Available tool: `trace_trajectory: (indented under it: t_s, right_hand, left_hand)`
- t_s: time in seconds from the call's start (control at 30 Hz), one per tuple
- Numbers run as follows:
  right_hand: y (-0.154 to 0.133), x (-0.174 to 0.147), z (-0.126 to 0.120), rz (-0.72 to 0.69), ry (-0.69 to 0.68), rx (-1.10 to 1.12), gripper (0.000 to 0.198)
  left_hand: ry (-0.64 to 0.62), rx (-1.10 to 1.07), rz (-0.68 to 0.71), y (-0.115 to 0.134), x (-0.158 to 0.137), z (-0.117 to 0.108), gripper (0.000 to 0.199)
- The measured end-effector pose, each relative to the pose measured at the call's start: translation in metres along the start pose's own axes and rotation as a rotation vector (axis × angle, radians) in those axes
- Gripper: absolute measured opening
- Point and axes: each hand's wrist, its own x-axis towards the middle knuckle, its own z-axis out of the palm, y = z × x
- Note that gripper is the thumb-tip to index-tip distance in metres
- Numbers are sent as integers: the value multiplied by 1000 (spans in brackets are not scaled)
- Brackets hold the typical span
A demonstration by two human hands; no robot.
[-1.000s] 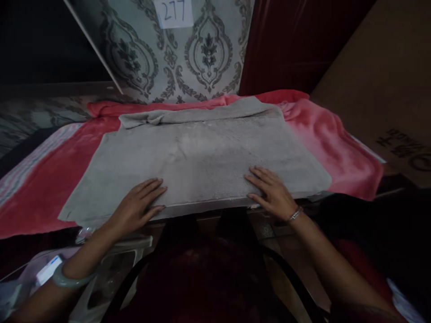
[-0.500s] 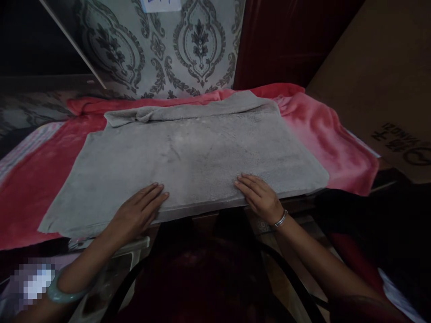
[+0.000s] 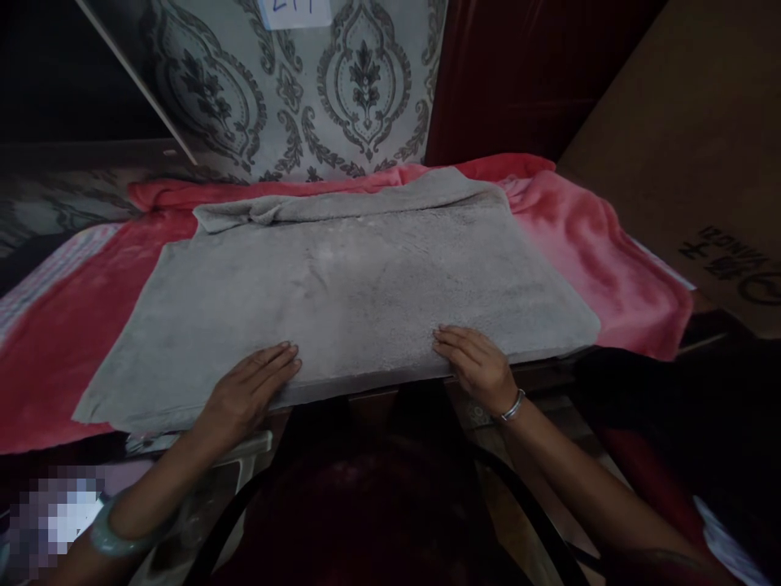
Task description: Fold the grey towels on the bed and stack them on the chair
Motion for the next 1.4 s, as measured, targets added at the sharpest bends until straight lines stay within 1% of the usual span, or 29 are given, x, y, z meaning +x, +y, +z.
trace_trajectory:
  t_s: [0.1, 0.27, 0.33, 0.43, 0.5, 0.53, 0.6, 0.67, 0.73, 0.8, 0.87, 0.93, 1.0, 1.07, 1.2, 1.3, 1.4]
  right_hand:
    - [0, -3, 4, -4, 23, -10, 40]
    - [-3, -6, 4, -39, 53, -45, 33]
    - [-6, -8, 0, -42, 57, -52, 29]
    - [-6, -6, -12, -40, 37, -27, 21]
    - [0, 2, -20, 17, 14, -42, 18]
    - [5, 9, -23, 64, -1, -68, 20]
    - [21, 26, -25, 170, -49, -145, 33]
    - [39, 44, -20, 254, -128, -229, 49]
    - [56, 57, -12, 320, -247, -316, 60]
    - [66, 62, -3, 375, -395, -392, 63]
    - [69, 59, 3, 412, -521, -432, 62]
    - [67, 52, 6, 425, -578, -446, 62]
    - [63, 44, 3, 428, -580, -459, 62]
    - [60, 38, -2, 444, -572, -480, 62]
    - [59, 28, -14, 542, -551, -542, 63]
    - [59, 13, -21, 648, -476, -621, 62]
    - [58, -8, -30, 715, -367, -692, 58]
  left_hand:
    - [72, 5, 36, 3, 0, 3, 53]
    - [116, 34, 49, 10, -3, 6, 53]
    - [155, 17, 58, 14, -8, 3, 48]
    - [195, -35, 40, 15, -13, -12, 35]
    - [186, -62, -9, 8, -8, -24, 26]
    - [168, -64, -44, 3, -2, -29, 24]
    - [99, -43, -120, -12, 15, -34, 26]
    - [1, -13, -182, -28, 35, -30, 40]
    - [-114, 3, -208, -41, 53, -19, 57]
    - [-223, 4, -201, -50, 62, -5, 66]
    - [-309, -9, -176, -54, 61, 8, 65]
    - [-346, -22, -151, -55, 55, 16, 62]
    - [-328, -22, -132, -56, 48, 20, 62]
    - [-282, -14, -115, -58, 44, 21, 62]
    - [-211, 13, -84, -64, 42, 25, 64]
    - [-166, 31, -52, -69, 41, 31, 67]
    - [-148, 34, -52, -73, 39, 36, 69]
